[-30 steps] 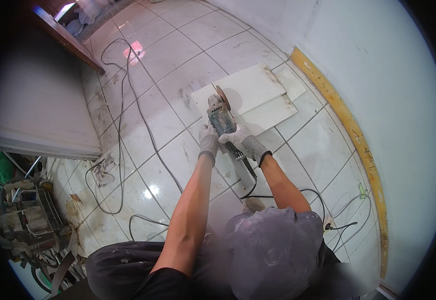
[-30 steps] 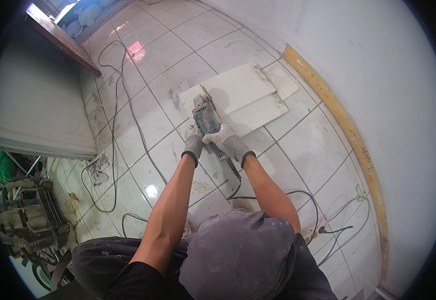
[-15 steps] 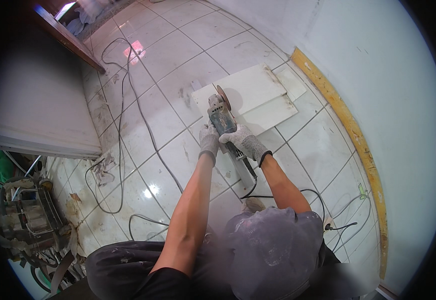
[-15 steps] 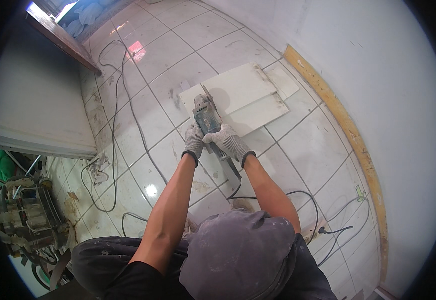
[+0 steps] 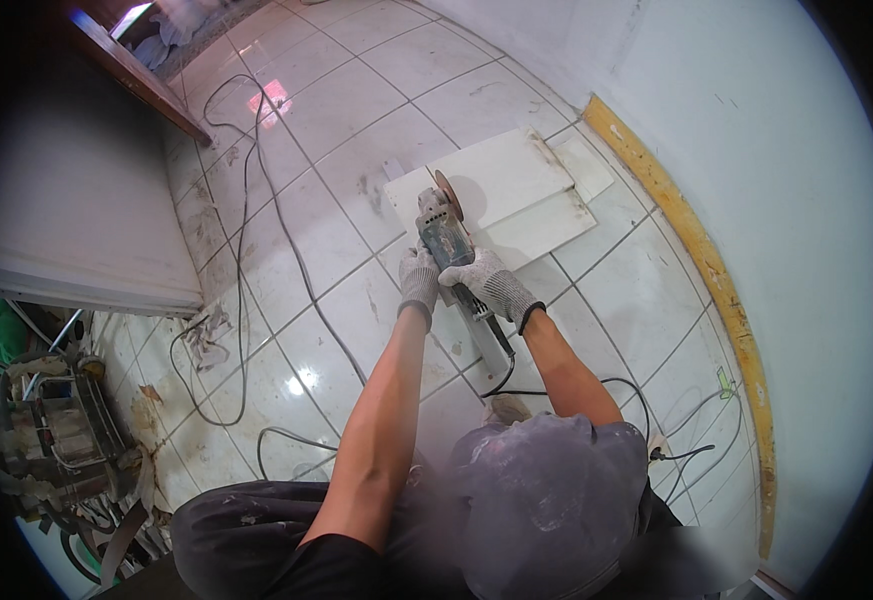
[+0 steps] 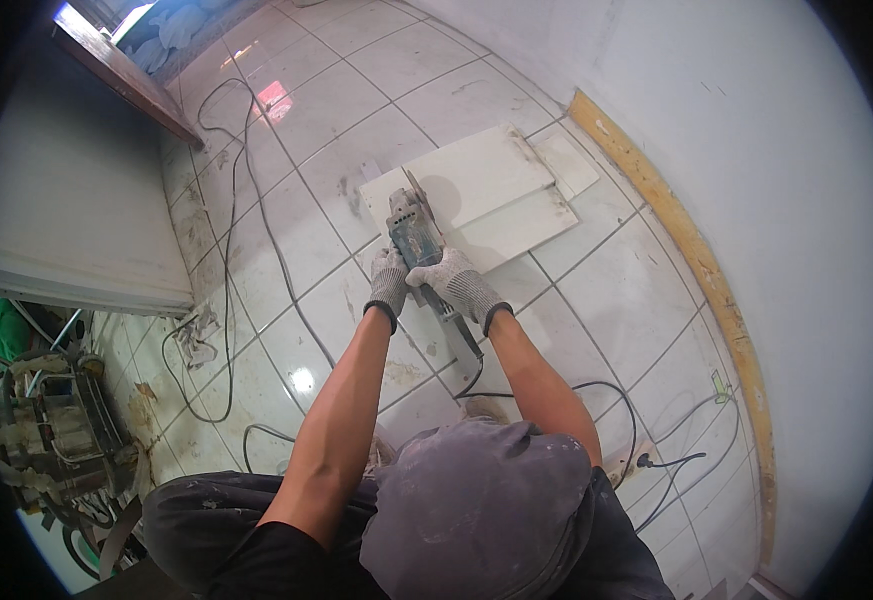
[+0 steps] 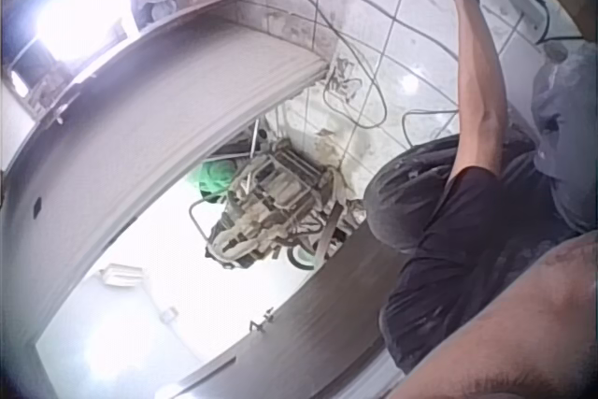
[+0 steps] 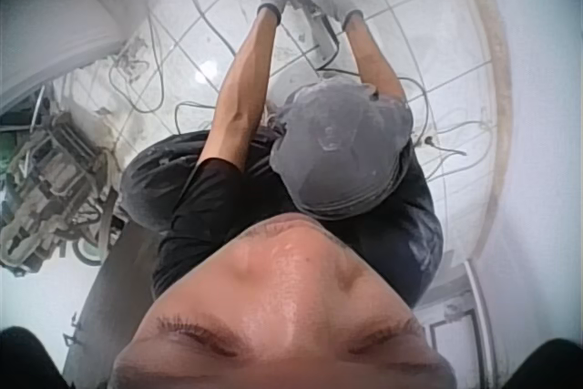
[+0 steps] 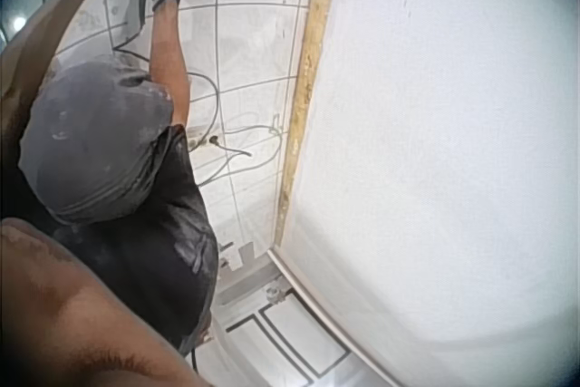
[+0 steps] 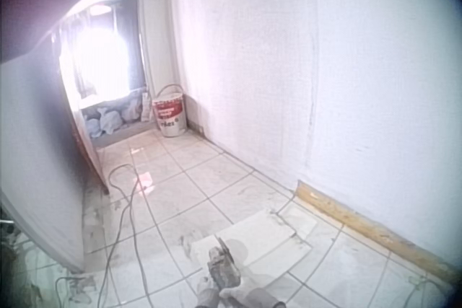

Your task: The person uses an angle grinder to cut or grind a white rectangular tile placed on a tiled floor. The person holds the tool with both hands and moves it along the tile surface, generating dust.

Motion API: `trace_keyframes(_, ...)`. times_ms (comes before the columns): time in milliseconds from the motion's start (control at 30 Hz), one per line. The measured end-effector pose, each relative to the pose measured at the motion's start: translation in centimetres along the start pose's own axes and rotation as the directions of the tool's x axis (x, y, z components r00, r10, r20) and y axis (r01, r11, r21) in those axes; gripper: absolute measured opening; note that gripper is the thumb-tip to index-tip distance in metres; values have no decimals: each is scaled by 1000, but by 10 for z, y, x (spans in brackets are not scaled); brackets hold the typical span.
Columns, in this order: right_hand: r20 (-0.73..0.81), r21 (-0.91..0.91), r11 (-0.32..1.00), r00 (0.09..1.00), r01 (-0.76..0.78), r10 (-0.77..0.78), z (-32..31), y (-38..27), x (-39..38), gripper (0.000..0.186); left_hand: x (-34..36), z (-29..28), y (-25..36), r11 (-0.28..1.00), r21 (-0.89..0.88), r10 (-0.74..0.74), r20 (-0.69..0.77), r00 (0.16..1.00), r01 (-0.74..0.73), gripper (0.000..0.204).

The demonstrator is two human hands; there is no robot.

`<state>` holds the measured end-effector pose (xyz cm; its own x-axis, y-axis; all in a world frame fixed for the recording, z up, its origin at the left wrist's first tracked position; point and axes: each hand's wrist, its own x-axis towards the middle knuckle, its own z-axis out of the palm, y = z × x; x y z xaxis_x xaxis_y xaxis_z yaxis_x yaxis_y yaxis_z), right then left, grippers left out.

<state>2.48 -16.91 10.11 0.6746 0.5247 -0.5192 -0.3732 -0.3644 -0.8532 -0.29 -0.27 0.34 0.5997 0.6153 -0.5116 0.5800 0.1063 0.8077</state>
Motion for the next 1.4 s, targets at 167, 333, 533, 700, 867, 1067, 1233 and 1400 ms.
trace_keyframes(167, 8, -18, 1000, 1000, 18, -18, 3, -9, -4, 34, 9, -4, -4, 1000, -28, -5, -1, 1000, 5, 63)
trace_keyframes(333, 7, -18, 999, 999, 32, -31, 2, -5, -6, 33, 0, -1, 1, 999, -44, -28, -2, 1000, 27, 62)
trace_keyframes(533, -28, -50, 997, 998, 57, -58, 0, 4, -4, 32, -2, 0, 4, 1000, 3, -18, 5, 1000, 18, 63)
trace_keyframes(700, 4, -36, 999, 1000, 29, -29, 3, -5, -8, 33, 1, -3, 4, 999, -24, -36, 5, 999, 37, 63)
trace_keyframes(867, -1, -34, 999, 1000, 18, -18, 1, -2, -8, 31, 0, 0, 4, 998, -41, -38, 21, 999, 39, 62)
trace_keyframes(1067, -12, -27, 998, 999, 52, -52, 3, 2, -4, 32, 4, 0, 0, 1000, -11, -24, -2, 1000, 24, 61)
trace_keyframes(1233, 1, -37, 998, 999, 54, -54, 4, -6, -8, 32, 5, -1, 1, 998, -35, -42, -5, 999, 42, 61)
trace_keyframes(1400, 17, -31, 999, 1000, 22, -22, 1, -7, -10, 31, 0, 1, 1, 999, -38, -9, 5, 1000, 9, 61)
